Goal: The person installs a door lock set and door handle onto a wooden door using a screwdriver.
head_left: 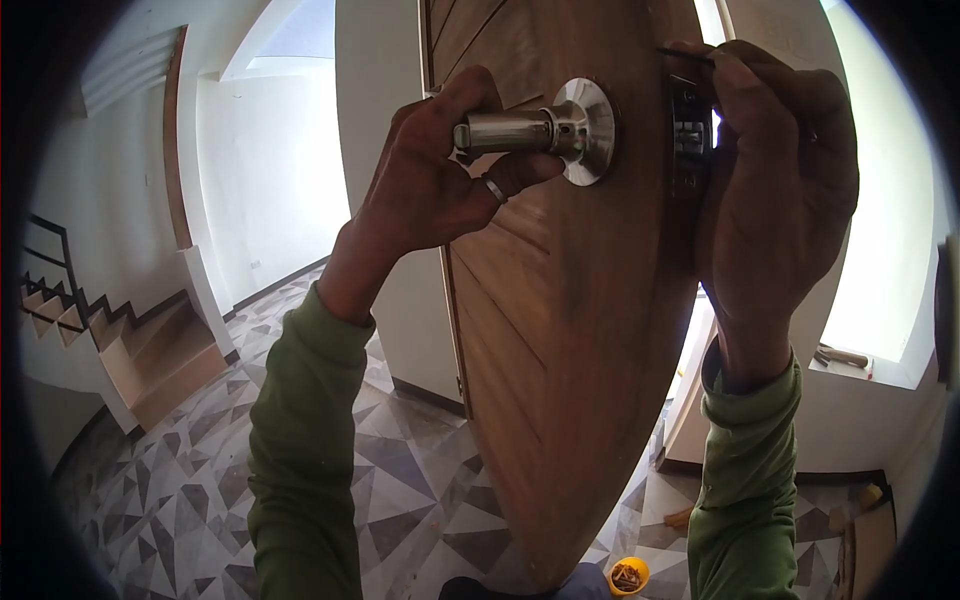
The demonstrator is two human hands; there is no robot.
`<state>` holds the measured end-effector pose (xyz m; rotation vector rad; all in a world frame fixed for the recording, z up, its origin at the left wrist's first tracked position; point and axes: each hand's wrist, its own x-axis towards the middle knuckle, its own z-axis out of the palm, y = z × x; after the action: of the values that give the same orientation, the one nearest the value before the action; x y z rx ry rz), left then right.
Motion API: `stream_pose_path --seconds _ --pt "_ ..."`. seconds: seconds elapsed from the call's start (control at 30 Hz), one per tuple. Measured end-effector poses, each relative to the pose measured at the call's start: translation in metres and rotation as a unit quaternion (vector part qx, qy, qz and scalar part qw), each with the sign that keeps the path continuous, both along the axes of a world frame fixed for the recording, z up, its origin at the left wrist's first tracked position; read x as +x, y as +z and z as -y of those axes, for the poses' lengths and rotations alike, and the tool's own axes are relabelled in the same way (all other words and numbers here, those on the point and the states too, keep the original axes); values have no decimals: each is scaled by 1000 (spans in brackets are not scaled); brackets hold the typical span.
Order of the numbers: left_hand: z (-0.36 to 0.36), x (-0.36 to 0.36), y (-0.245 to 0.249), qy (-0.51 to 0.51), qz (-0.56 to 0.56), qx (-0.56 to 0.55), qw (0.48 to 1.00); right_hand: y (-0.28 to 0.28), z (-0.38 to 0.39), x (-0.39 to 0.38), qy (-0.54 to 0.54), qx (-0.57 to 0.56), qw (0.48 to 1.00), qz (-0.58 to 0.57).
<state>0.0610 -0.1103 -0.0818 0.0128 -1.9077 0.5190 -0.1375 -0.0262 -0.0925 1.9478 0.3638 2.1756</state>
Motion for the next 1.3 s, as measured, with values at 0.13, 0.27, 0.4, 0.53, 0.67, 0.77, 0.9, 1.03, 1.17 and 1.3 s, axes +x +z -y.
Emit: stream_pose_path --seconds 0.13,0.27,0.4,0.53,0.67,0.77,0.9,1.03,1.17,1.3 --pt "-4 9 -1 8 35 6 999 0 4 -12 41 -8 999 -32" --pt "14 7 -6 -218 44 94 971 -3 8 -11 -84 -13 995 46" --pt "17 -4 -17 -181 -35 31 982 -14 -7 3 -295 -13 953 73" --pt "17 -11 -21 -215 -83 37 972 -6 -7 -12 -407 -258 873 -74" --pt "14 -13 -23 -172 -85 33 981 -12 -10 -3 -422 -146 894 -43" --pt "16 -15 -26 -190 -85 54 977 -14 -15 1 -457 -109 881 -54" --pt "15 -17 -26 -209 -88 64 972 -13 -15 -2 -462 -128 874 -74" --pt "15 -15 -26 -221 -71 69 970 -16 -17 6 -459 -82 883 -55" --pt "18 -16 -25 -201 -87 50 974 -13 -19 2 -474 -100 871 -83" --pt "19 -17 -25 -228 -70 77 968 -12 -20 -2 -488 -115 861 -88"
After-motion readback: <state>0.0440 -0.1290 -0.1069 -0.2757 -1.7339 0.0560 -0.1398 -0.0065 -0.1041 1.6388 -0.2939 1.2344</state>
